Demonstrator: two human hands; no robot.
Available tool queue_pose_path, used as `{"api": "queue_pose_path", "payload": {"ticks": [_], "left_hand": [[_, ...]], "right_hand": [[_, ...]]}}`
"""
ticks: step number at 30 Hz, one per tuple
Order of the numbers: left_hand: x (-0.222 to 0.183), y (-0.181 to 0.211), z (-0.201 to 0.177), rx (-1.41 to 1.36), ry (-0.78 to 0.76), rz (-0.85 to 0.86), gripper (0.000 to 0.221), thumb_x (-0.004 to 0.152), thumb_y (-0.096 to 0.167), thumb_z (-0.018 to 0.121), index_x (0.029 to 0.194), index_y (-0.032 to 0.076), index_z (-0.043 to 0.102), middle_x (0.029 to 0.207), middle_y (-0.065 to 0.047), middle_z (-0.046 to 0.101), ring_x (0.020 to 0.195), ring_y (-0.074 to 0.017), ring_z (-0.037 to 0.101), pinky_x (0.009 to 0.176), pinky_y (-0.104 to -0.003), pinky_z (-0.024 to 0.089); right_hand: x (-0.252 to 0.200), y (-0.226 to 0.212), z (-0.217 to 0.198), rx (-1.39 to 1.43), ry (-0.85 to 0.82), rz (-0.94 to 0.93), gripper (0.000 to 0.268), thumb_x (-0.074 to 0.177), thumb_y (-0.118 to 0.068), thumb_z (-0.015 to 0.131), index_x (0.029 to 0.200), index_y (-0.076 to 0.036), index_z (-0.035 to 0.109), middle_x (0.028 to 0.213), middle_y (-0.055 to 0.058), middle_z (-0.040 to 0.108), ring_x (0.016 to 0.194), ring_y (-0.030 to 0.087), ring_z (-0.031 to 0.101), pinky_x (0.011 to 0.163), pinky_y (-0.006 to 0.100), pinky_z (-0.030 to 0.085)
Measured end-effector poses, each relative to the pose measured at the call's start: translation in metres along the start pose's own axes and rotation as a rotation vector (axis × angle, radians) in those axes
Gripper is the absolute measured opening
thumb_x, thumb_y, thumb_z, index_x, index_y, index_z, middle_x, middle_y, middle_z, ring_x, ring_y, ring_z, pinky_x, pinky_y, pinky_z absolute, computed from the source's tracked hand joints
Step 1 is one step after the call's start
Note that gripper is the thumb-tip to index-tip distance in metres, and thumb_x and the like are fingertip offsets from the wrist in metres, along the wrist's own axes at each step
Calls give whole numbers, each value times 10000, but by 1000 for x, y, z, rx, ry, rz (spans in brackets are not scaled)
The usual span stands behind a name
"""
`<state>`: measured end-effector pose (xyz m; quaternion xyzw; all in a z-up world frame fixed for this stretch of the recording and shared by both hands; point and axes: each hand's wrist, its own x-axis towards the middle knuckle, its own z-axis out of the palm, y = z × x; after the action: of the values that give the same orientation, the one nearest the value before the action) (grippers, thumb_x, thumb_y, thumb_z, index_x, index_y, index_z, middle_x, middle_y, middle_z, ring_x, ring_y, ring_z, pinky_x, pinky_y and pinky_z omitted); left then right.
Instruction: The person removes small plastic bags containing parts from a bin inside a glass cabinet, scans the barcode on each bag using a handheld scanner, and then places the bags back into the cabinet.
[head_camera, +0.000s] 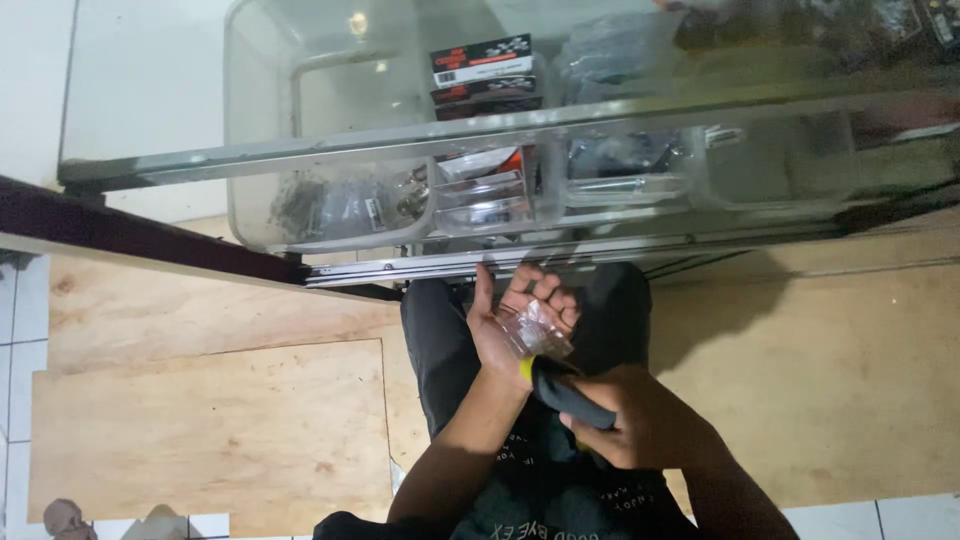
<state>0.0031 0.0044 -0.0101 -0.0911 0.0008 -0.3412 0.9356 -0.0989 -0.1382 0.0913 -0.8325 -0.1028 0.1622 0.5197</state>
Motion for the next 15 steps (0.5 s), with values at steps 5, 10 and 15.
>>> {"api": "queue_pose_path", "payload": {"ticks": [5,10,15], "left_hand": [[0,-6,15,44,91,-7,638,1083,612,366,969,48,642,961,-142,672,888,-316,631,844,-403,500],[6,-7,13,210,231,104,698,1046,643,391,599,110,446,672,-122,498,701,-371,598,743,-407,481],[3,-16,23,365,263,141,705,1049,641,449,707,34,556,773,-173,647,717,-329,690,577,-452,615]], "right_hand": [[6,8,10,-251,260,25,161,785,-223,791,891,-124,722,617,41,710,434,255,616,436,372,447],[15,28,22,-361,454,-45,108,805,-276,809,782,-194,742,524,69,650,546,327,710,494,389,552],[18,35,20,14,804,-15,287,791,-237,879,649,-123,657,428,47,584,354,154,546,405,271,434]]}}
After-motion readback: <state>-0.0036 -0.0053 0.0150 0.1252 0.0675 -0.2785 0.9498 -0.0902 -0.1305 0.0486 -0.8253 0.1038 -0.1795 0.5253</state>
